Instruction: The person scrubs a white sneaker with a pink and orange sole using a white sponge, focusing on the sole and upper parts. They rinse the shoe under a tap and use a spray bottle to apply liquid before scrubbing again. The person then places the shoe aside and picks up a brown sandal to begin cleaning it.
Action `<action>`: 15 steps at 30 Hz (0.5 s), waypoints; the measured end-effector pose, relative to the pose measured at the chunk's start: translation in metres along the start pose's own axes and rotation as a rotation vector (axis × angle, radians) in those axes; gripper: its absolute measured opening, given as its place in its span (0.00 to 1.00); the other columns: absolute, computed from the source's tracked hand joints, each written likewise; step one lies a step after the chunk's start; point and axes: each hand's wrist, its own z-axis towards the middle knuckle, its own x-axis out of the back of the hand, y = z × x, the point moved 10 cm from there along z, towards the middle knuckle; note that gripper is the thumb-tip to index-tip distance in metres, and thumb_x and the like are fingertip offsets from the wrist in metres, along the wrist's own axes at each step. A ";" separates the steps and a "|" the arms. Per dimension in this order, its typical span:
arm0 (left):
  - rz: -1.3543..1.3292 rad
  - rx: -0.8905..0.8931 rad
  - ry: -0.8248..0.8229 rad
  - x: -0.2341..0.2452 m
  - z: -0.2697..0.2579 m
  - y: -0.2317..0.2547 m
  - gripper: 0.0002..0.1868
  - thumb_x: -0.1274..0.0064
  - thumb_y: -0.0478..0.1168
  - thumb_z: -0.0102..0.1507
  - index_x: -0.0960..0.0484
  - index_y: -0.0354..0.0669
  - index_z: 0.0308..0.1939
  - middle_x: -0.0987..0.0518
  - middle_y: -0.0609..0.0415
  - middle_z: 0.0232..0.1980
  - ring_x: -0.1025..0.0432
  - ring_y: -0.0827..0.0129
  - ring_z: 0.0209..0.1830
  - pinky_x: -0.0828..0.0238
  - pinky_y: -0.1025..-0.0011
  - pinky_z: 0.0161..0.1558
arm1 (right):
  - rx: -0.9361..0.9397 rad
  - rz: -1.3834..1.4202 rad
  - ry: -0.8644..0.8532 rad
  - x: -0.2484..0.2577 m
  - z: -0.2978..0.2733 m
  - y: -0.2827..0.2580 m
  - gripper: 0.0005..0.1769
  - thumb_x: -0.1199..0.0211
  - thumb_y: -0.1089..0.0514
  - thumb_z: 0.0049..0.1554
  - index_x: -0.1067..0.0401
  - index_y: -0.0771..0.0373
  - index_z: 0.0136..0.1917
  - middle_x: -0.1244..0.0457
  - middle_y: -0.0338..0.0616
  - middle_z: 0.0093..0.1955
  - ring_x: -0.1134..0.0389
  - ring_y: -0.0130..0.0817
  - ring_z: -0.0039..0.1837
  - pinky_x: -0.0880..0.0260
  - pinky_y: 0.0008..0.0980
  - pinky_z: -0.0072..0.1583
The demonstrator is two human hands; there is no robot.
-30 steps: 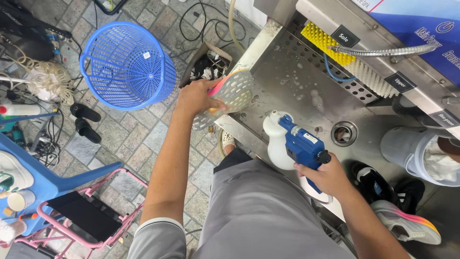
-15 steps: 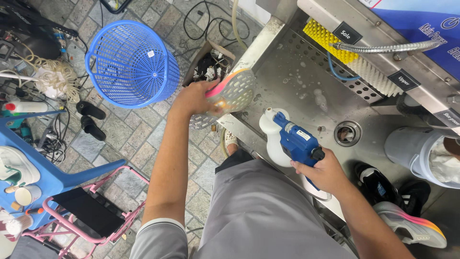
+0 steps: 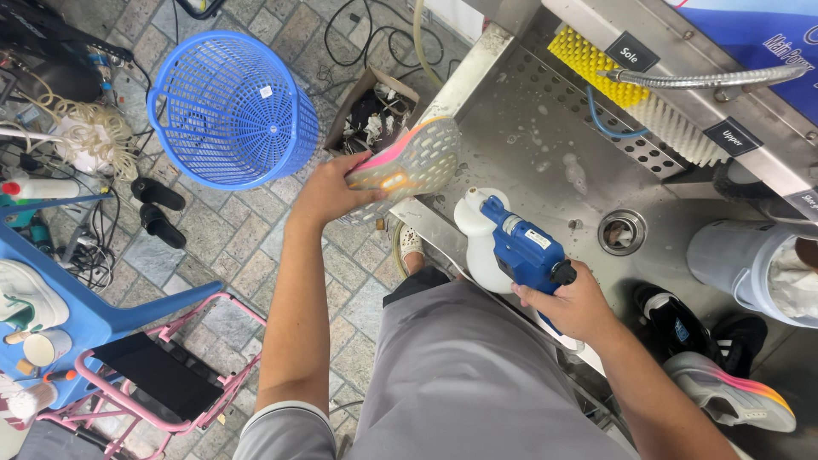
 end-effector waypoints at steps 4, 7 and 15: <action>-0.054 -0.011 -0.014 -0.001 -0.002 -0.010 0.44 0.28 0.54 0.46 0.22 0.45 0.65 0.17 0.45 0.57 0.21 0.58 0.54 0.27 0.65 0.57 | 0.034 -0.003 -0.002 -0.004 0.002 -0.005 0.11 0.30 0.64 0.51 0.25 0.68 0.49 0.30 0.41 0.39 0.29 0.27 0.40 0.27 0.30 0.46; -0.074 -0.023 -0.003 -0.001 -0.002 -0.013 0.44 0.28 0.55 0.47 0.22 0.45 0.65 0.17 0.46 0.57 0.21 0.58 0.55 0.27 0.65 0.57 | 0.050 -0.018 0.024 -0.005 0.003 -0.011 0.12 0.31 0.65 0.52 0.26 0.68 0.50 0.30 0.41 0.39 0.29 0.27 0.40 0.27 0.29 0.46; -0.087 -0.076 0.018 -0.004 0.000 -0.014 0.44 0.28 0.54 0.47 0.21 0.45 0.65 0.17 0.45 0.57 0.21 0.58 0.55 0.28 0.64 0.58 | 0.039 0.018 0.093 -0.006 0.007 -0.012 0.09 0.30 0.64 0.53 0.24 0.70 0.46 0.30 0.44 0.38 0.30 0.28 0.39 0.28 0.30 0.44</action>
